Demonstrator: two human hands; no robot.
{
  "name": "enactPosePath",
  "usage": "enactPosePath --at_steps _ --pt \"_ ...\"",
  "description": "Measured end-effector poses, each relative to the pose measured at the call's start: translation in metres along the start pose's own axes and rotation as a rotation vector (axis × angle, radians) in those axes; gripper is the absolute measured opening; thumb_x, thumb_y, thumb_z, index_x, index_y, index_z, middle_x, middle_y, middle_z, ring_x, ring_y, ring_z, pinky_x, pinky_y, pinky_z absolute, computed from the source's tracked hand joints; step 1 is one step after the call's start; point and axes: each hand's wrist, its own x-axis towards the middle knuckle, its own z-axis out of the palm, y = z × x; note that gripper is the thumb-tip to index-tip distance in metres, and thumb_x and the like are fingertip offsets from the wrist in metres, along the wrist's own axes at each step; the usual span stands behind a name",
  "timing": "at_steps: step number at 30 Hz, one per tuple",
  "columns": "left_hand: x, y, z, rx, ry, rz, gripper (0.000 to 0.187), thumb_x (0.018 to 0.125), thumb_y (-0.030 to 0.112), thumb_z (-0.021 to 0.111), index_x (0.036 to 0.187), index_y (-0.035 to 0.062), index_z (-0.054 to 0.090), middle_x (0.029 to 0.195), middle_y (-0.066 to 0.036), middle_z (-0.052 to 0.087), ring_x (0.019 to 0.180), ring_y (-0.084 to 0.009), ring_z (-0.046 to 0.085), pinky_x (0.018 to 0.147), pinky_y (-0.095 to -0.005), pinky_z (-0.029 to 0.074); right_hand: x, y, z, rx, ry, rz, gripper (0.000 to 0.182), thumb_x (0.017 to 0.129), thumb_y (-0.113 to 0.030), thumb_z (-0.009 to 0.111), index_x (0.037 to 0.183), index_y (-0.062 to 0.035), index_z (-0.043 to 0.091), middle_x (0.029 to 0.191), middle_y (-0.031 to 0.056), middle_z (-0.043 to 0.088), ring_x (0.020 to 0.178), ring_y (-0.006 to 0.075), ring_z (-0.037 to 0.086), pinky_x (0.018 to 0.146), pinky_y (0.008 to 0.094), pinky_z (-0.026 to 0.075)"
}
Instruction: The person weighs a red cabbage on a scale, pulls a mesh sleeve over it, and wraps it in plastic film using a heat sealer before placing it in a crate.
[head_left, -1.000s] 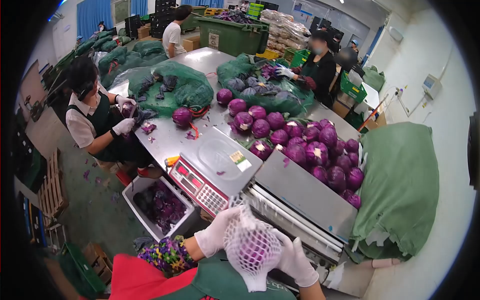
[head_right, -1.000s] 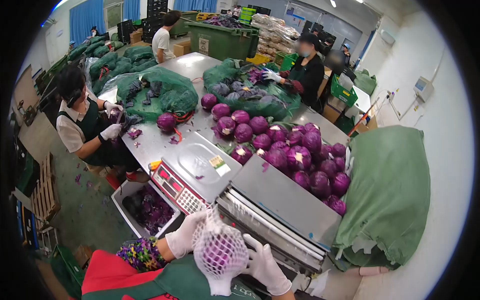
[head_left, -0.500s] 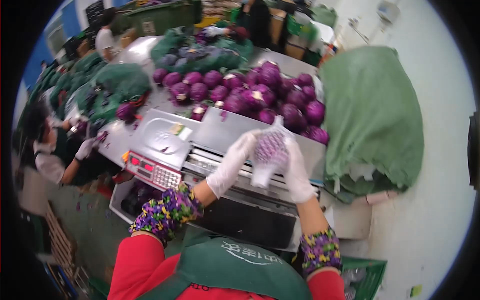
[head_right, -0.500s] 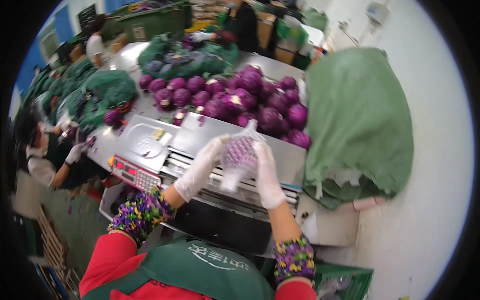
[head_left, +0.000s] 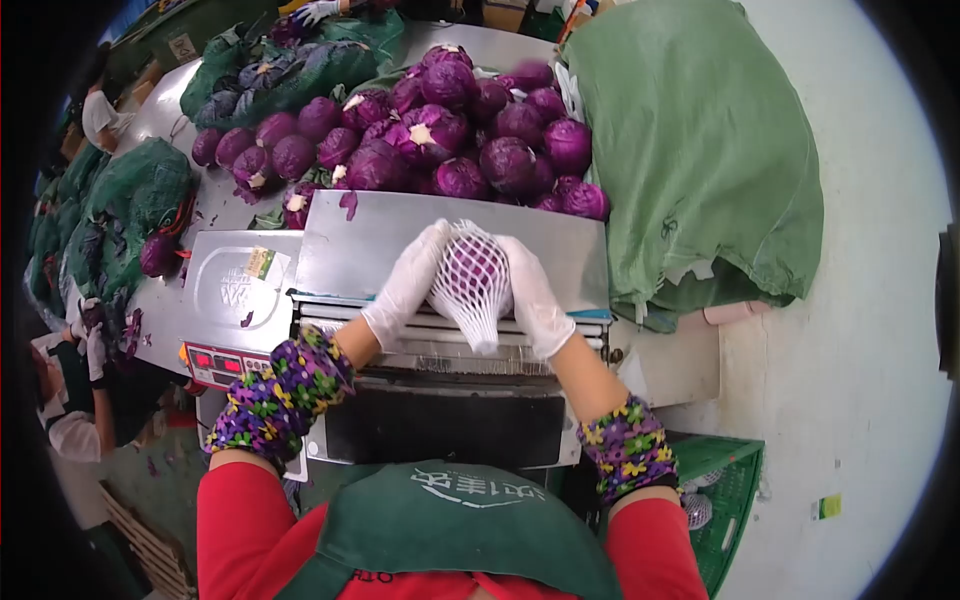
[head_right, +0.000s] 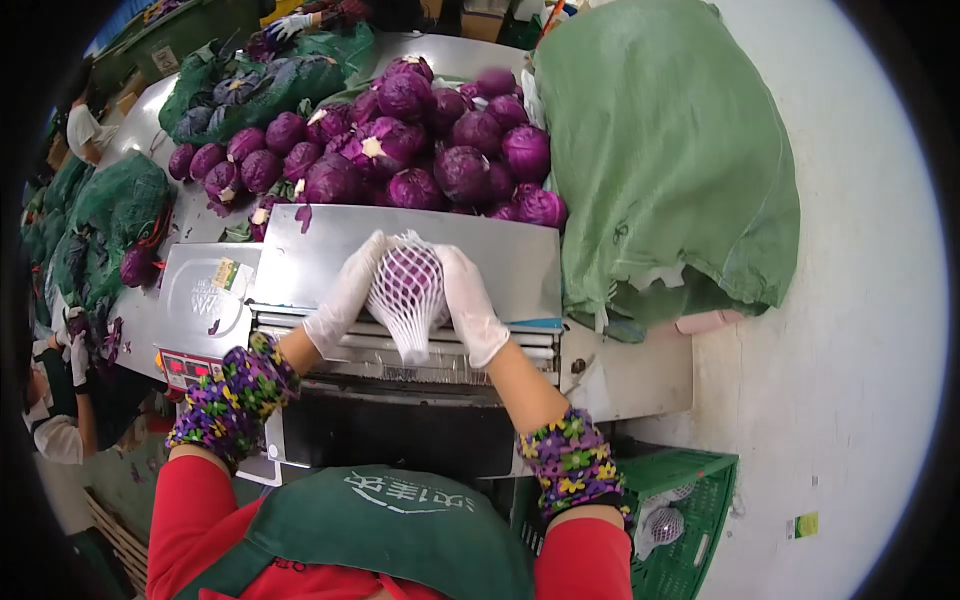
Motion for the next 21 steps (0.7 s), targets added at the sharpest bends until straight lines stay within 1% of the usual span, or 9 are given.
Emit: enactPosePath --at_steps 3,5,7,9,11,15,18,20,21 --pt "-0.009 0.006 -0.020 0.241 0.016 0.035 0.040 0.101 0.032 0.048 0.126 0.0014 0.054 0.120 -0.010 0.059 0.108 -0.0168 0.056 0.096 -0.0298 0.044 0.009 0.012 -0.023 -0.144 -0.002 -0.174 0.036 0.095 -0.025 0.053 0.120 -0.0006 0.058 0.110 0.0109 0.063 0.101 0.0202 0.059 0.091 0.0303 0.045" --pt "-0.043 0.033 -0.046 0.785 0.012 0.358 0.046 0.091 0.029 0.064 0.125 0.0016 0.053 0.120 -0.016 0.058 0.108 -0.0256 0.058 0.093 -0.0339 0.046 -0.025 -0.030 -0.051 -1.029 -0.053 -0.748 0.039 0.090 -0.027 0.062 0.124 -0.0077 0.057 0.109 0.0125 0.060 0.098 0.0264 0.060 0.086 0.0345 0.048" --pt "-0.071 0.054 -0.092 1.346 -0.116 0.661 0.045 0.081 0.019 0.068 0.123 0.0118 0.055 0.118 -0.013 0.058 0.100 -0.0322 0.060 0.084 -0.0405 0.050 -0.058 -0.057 -0.085 -1.480 -0.187 -0.853 0.047 0.083 -0.029 0.068 0.127 -0.0144 0.056 0.108 0.0123 0.057 0.094 0.0283 0.060 0.081 0.0374 0.049" --pt "-0.095 0.061 -0.129 1.845 -0.329 0.640 0.051 0.074 0.017 0.070 0.123 0.0191 0.054 0.118 -0.009 0.057 0.092 -0.0266 0.065 0.069 -0.0395 0.054 -0.077 -0.056 -0.115 -1.617 -0.221 -0.931 0.054 0.078 -0.031 0.071 0.128 -0.0198 0.055 0.104 0.0078 0.056 0.089 0.0230 0.059 0.076 0.0367 0.050" --pt "-0.107 0.064 -0.147 1.930 -0.501 0.589 0.055 0.075 0.017 0.068 0.128 0.0217 0.051 0.119 -0.008 0.056 0.091 -0.0253 0.065 0.066 -0.0377 0.055 -0.090 -0.052 -0.129 -1.967 -0.405 -0.820 0.059 0.073 -0.031 0.073 0.129 -0.0244 0.055 0.097 0.0061 0.054 0.085 0.0215 0.059 0.070 0.0351 0.050" --pt "-0.096 0.072 -0.099 1.842 -0.703 0.643 0.048 0.081 0.017 0.061 0.128 0.0229 0.054 0.123 -0.013 0.056 0.075 -0.0245 0.066 0.061 -0.0364 0.055 -0.076 -0.023 -0.120 -1.836 -0.624 -1.035 0.034 0.075 -0.023 0.067 0.109 -0.0216 0.061 0.094 0.0041 0.052 0.077 0.0210 0.059 0.063 0.0344 0.050" --pt "-0.088 0.030 -0.098 1.743 -0.614 0.881 0.037 0.084 0.013 0.061 0.120 0.0186 0.061 0.115 -0.014 0.061 0.066 -0.0238 0.066 0.057 -0.0328 0.054 -0.075 -0.001 -0.097 -1.499 -0.492 -0.794 0.008 0.083 -0.016 0.060 0.090 -0.0121 0.058 0.091 0.0075 0.056 0.083 0.0256 0.061 0.066 0.0376 0.051" --pt "-0.100 0.024 -0.090 1.045 -0.307 0.631 0.020 0.088 0.008 0.061 0.106 0.0124 0.068 0.104 -0.010 0.067 0.069 -0.0211 0.068 0.057 -0.0281 0.052 -0.083 -0.006 -0.095 -1.117 -0.433 -0.589 0.008 0.090 -0.012 0.056 0.088 -0.0046 0.054 0.087 0.0104 0.061 0.077 0.0216 0.064 0.064 0.0347 0.050" --pt "-0.124 0.044 -0.083 0.672 -0.113 -0.158 0.014 0.094 0.004 0.054 0.099 0.0043 0.068 0.092 -0.010 0.071 0.070 -0.0179 0.068 0.062 -0.0266 0.053 -0.095 -0.019 -0.097 -1.118 -0.437 -0.595 0.008 0.090 -0.012 0.056 0.088 -0.0046 0.054 0.087 0.0104 0.061 0.077 0.0216 0.064 0.064 0.0347 0.050"
